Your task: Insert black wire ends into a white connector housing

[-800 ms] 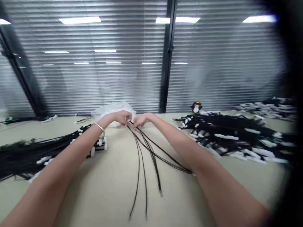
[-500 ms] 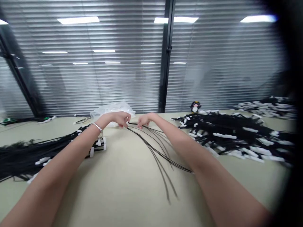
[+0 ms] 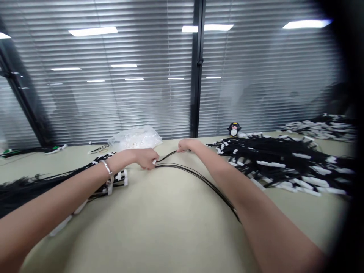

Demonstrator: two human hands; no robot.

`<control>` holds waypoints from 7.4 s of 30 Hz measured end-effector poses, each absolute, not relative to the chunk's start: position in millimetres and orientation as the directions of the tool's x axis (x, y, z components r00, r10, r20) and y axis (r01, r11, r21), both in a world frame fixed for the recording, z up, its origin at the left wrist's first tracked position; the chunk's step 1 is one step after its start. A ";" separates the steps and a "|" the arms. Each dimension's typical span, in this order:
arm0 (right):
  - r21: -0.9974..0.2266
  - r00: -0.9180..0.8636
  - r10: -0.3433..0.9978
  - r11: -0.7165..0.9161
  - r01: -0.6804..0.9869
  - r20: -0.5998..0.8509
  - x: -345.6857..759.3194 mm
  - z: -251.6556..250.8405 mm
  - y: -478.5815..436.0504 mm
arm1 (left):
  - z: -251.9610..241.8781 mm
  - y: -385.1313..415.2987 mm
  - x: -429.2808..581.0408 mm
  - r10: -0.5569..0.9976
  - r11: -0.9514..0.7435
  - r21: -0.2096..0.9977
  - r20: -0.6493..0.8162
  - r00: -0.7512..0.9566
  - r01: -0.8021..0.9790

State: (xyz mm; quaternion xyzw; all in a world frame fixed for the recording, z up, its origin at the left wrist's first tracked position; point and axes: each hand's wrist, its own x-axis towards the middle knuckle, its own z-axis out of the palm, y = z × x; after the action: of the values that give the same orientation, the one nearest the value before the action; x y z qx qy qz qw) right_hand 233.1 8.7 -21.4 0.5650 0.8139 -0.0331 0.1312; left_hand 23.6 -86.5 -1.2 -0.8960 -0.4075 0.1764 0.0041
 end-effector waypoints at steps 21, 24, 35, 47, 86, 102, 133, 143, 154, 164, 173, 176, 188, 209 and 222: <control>0.338 -0.824 0.529 0.752 0.566 0.203 203.8 -34.8 -228.8 | -39.3 -292.4 16.7 0.855 -0.391 0.566 -0.069 0.514 0.726; 0.122 -0.739 0.593 0.748 0.653 0.319 229.5 -56.4 -223.6 | -45.7 -285.2 12.8 0.864 -0.324 0.645 -0.097 0.494 0.692; -0.267 -0.522 0.791 0.604 0.751 0.320 255.7 -82.7 -169.5 | -51.6 -263.4 -1.6 0.898 0.016 0.972 -0.118 0.424 0.236; -0.346 -0.455 0.804 0.582 0.736 0.384 251.9 -75.2 -182.5 | -50.4 -259.9 -0.8 0.985 0.009 0.938 -0.067 0.159 0.346; 0.430 -0.794 0.562 0.672 0.602 0.234 245.9 -73.2 -202.1 | -53.6 -245.2 -8.8 0.995 -0.078 0.995 0.082 0.057 -0.062; -0.033 -0.517 0.845 0.517 0.855 -0.136 286.1 -21.2 -193.0 | -50.2 -249.2 -4.4 0.965 0.046 0.988 -0.005 0.263 -0.148; -0.972 -0.453 0.891 -0.099 -0.214 0.009 231.7 -66.6 -209.5 | -57.6 -252.3 -0.5 0.900 -0.167 0.940 0.022 0.436 0.297; -0.999 -0.615 0.788 -0.050 -0.009 -0.034 232.3 -52.7 -230.1 | -49.6 -251.5 -1.4 0.967 -0.005 0.992 -0.028 0.255 0.126; -0.993 -0.516 0.855 -0.004 -0.119 0.058 227.0 -66.2 -234.9 | -50.2 -256.5 -2.6 0.946 -0.108 0.974 0.040 0.322 0.198; -0.997 -0.501 0.862 0.053 -0.063 0.078 222.1 -63.0 -241.1 | -47.7 -256.8 2.7 0.912 -0.101 0.969 0.000 0.410 0.225; -0.968 -0.513 0.848 0.224 0.118 0.133 221.4 -61.6 -248.7 | -50.4 -255.7 1.0 0.908 -0.087 0.981 0.005 0.420 0.175; -0.942 -0.545 0.806 0.325 0.085 0.229 220.3 -63.7 -252.4 | -54.4 -253.1 0.2 0.909 -0.087 0.984 0.014 0.417 0.158; -0.652 -0.541 0.617 0.741 0.158 0.571 193.6 -59.0 -245.3 | -54.5 -252.8 -1.2 0.877 -0.079 0.996 0.052 0.477 0.037; -0.830 -0.485 0.773 0.536 0.152 0.410 191.4 -60.2 -241.9 | -49.9 -251.7 -0.7 0.868 -0.002 1.000 -0.012 0.497 0.028; -0.958 -0.588 0.758 0.244 -0.148 0.284 190.9 -72.9 -231.3 | -53.7 -256.7 1.4 0.851 -0.157 0.988 0.131 0.509 0.007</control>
State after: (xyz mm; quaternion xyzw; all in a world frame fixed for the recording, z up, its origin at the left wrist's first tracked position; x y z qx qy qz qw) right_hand 190.9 -231.3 -72.9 0.2232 0.6825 -0.5728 -0.3954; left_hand 1.4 -256.7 -53.7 -0.6616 -0.3240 -0.3749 -0.5628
